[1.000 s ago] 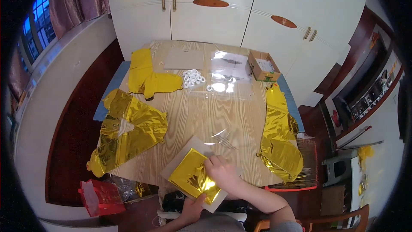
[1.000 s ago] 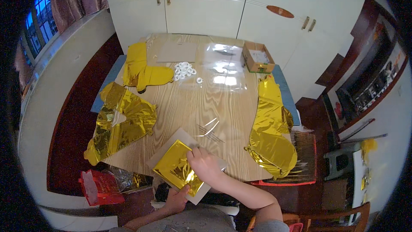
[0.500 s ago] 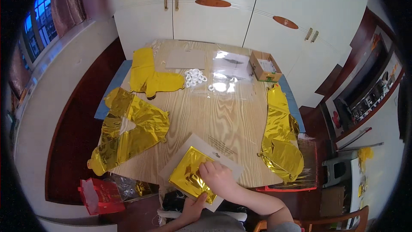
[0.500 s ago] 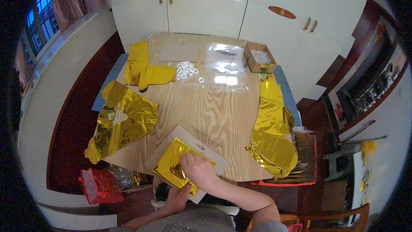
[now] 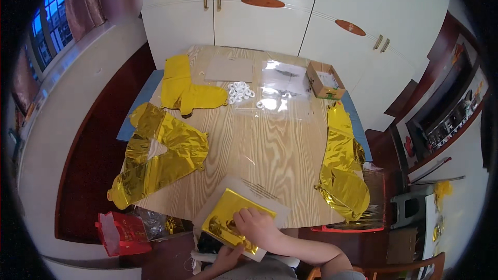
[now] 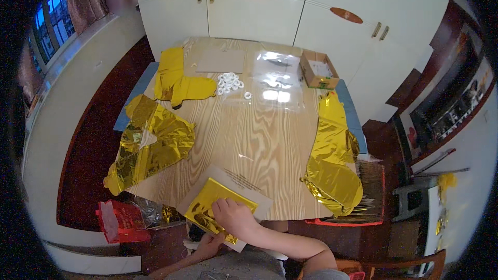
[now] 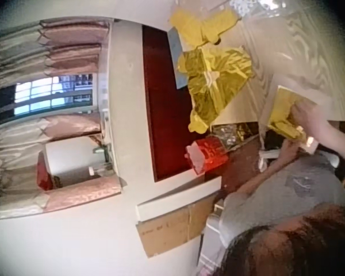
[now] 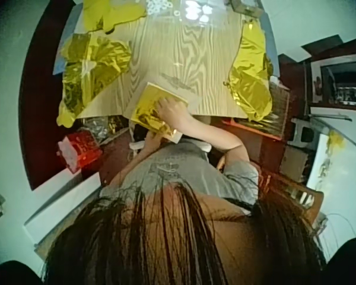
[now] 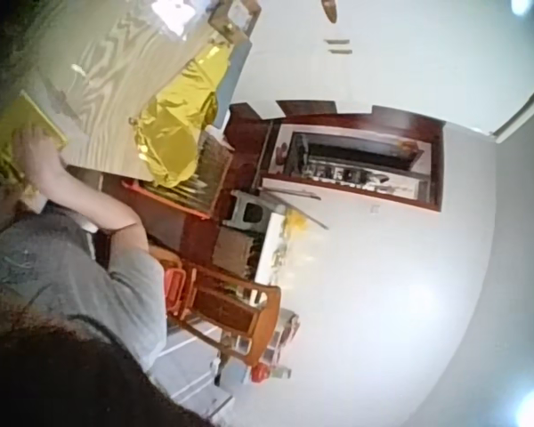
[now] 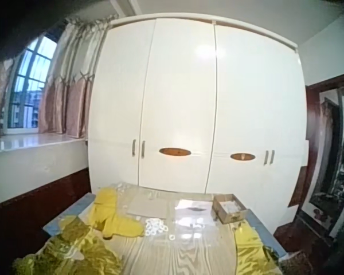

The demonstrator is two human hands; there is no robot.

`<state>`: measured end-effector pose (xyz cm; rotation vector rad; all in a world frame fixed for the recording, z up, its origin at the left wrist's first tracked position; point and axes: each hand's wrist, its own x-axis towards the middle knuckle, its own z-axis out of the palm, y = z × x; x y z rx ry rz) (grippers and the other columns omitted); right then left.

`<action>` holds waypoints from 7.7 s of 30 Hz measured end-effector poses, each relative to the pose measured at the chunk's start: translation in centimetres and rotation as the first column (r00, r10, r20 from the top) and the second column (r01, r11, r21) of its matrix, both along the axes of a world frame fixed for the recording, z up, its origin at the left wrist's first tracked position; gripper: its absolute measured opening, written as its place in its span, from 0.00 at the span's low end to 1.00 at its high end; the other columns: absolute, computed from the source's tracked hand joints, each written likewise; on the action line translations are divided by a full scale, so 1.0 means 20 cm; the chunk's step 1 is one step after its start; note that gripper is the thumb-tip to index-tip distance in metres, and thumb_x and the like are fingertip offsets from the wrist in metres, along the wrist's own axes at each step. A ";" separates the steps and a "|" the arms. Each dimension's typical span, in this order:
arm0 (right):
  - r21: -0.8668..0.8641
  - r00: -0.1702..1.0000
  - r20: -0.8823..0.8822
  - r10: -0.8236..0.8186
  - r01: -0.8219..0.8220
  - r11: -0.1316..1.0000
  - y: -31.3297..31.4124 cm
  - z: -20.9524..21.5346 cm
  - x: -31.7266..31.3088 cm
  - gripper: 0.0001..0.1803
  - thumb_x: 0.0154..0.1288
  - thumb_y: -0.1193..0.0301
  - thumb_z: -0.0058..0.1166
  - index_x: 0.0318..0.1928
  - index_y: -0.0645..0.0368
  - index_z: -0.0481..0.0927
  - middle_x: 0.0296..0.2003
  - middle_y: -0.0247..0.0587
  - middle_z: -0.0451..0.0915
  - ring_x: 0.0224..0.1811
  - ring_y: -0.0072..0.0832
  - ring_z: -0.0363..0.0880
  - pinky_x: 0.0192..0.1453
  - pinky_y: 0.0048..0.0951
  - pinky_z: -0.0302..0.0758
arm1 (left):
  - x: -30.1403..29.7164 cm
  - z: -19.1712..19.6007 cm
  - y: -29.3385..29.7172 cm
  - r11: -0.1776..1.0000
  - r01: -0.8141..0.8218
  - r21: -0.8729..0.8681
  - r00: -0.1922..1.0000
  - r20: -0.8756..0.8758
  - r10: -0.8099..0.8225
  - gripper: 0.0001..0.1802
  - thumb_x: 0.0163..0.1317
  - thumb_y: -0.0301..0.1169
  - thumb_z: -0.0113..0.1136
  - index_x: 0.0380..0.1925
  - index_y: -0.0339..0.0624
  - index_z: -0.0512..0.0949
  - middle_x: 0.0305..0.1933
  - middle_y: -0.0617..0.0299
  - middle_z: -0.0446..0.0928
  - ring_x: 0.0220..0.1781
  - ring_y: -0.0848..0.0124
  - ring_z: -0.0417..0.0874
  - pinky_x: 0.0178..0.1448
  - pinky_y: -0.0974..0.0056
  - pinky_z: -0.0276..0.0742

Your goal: Folding and organizing gold foil star-shaped balloons at a workbench.

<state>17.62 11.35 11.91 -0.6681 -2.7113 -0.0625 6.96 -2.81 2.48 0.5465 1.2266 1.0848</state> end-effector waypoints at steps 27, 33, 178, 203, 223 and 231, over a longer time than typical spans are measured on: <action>-0.053 0.997 0.015 0.072 -0.071 0.996 -0.09 0.01 0.01 0.10 0.49 0.68 0.55 0.33 0.55 0.73 0.28 0.32 0.71 0.31 0.26 0.76 0.29 0.26 0.75 | -0.05 0.10 0.05 0.953 -0.283 -0.109 0.913 0.273 0.303 0.07 0.66 0.25 0.56 0.42 0.35 0.77 0.38 0.59 0.81 0.41 0.71 0.84 0.42 0.67 0.82; -0.141 0.994 0.030 0.102 -0.097 0.985 -0.08 0.03 0.04 0.16 0.49 0.65 0.57 0.40 0.55 0.76 0.33 0.31 0.73 0.38 0.27 0.74 0.38 0.28 0.70 | 0.01 0.15 0.09 0.916 -0.382 -0.124 0.857 0.323 0.401 0.06 0.68 0.27 0.53 0.36 0.37 0.77 0.34 0.60 0.80 0.35 0.71 0.81 0.42 0.62 0.82; -0.122 0.943 0.333 0.009 0.034 0.992 0.44 0.52 0.01 0.08 0.59 0.72 0.51 0.36 0.62 0.80 0.34 0.49 0.82 0.33 0.44 0.84 0.34 0.41 0.81 | -0.41 0.95 1.04 0.627 0.774 -0.088 -0.165 -0.984 0.066 0.10 0.57 0.35 0.54 0.35 0.46 0.81 0.26 0.48 0.81 0.29 0.49 0.83 0.35 0.46 0.78; -0.551 0.868 0.407 0.284 -0.014 0.835 0.45 0.26 -0.06 0.51 0.58 0.32 0.49 0.61 0.69 0.67 0.60 0.75 0.65 0.63 0.64 0.65 0.67 0.49 0.66 | -0.33 0.81 0.96 0.548 0.834 -0.068 -0.255 -0.928 0.272 0.09 0.50 0.35 0.59 0.26 0.43 0.81 0.23 0.55 0.81 0.25 0.58 0.85 0.28 0.54 0.80; -0.448 0.938 0.323 0.124 0.036 0.893 0.34 0.09 0.02 0.43 0.55 0.39 0.56 0.50 0.71 0.73 0.49 0.58 0.76 0.50 0.52 0.78 0.54 0.42 0.76 | -0.29 0.66 0.79 0.573 0.816 0.082 -0.255 -0.838 0.483 0.06 0.46 0.31 0.58 0.26 0.44 0.75 0.25 0.64 0.77 0.29 0.70 0.83 0.28 0.66 0.77; -0.262 0.985 0.152 0.085 -0.043 0.964 0.18 0.08 0.08 0.36 0.57 0.51 0.59 0.53 0.71 0.73 0.56 0.56 0.72 0.61 0.48 0.69 0.63 0.41 0.70 | -0.30 0.58 0.77 0.608 0.789 0.089 -0.280 -0.829 0.484 0.11 0.47 0.32 0.58 0.31 0.39 0.77 0.35 0.57 0.81 0.36 0.68 0.85 0.33 0.66 0.80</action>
